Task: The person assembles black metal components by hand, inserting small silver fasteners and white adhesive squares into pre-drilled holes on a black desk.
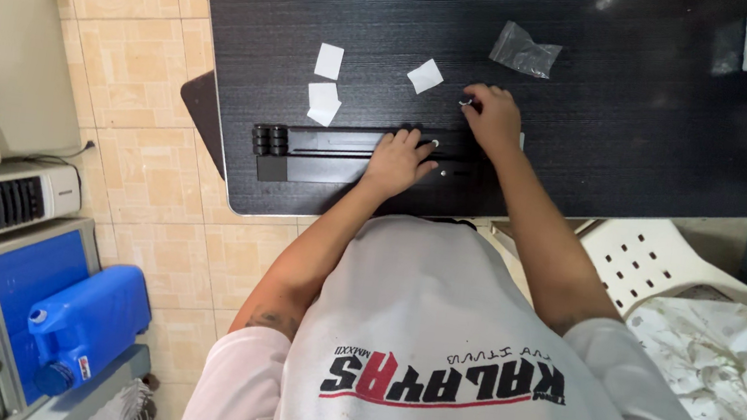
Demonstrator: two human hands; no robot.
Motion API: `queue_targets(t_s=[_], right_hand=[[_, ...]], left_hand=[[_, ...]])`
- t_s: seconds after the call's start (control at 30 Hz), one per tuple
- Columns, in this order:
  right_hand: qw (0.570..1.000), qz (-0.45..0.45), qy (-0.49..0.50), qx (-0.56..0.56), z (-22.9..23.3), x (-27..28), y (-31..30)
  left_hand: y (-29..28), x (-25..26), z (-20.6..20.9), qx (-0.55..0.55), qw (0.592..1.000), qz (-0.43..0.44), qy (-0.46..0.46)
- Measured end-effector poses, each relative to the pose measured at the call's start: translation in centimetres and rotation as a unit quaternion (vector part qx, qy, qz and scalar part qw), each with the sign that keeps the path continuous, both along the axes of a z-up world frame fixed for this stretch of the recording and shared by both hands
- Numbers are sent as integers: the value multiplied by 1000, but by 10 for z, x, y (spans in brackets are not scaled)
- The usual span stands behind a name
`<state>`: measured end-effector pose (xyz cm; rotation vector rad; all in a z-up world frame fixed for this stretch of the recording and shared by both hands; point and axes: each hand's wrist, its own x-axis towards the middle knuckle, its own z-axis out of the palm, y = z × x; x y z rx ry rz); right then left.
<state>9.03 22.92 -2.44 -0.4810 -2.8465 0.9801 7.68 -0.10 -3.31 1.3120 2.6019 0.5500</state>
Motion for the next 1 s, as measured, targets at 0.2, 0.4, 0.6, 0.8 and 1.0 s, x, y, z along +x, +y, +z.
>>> queue_targets(t_s=[0.2, 0.4, 0.6, 0.8, 1.0], right_hand=[[993, 107, 5, 45, -23, -17, 16], [988, 47, -58, -136, 5, -6, 9], [931, 94, -80, -345, 16, 37, -18], [934, 132, -55, -328, 26, 52, -29], [948, 109, -56, -292, 36, 54, -20]], left_hand=[[-2, 5, 3, 23, 999, 30, 16], [-20, 12, -1, 85, 987, 138, -12], [-6, 20, -23, 241, 861, 340, -291], [10, 20, -47, 310, 694, 339, -555], [16, 17, -32, 323, 666, 320, -591]])
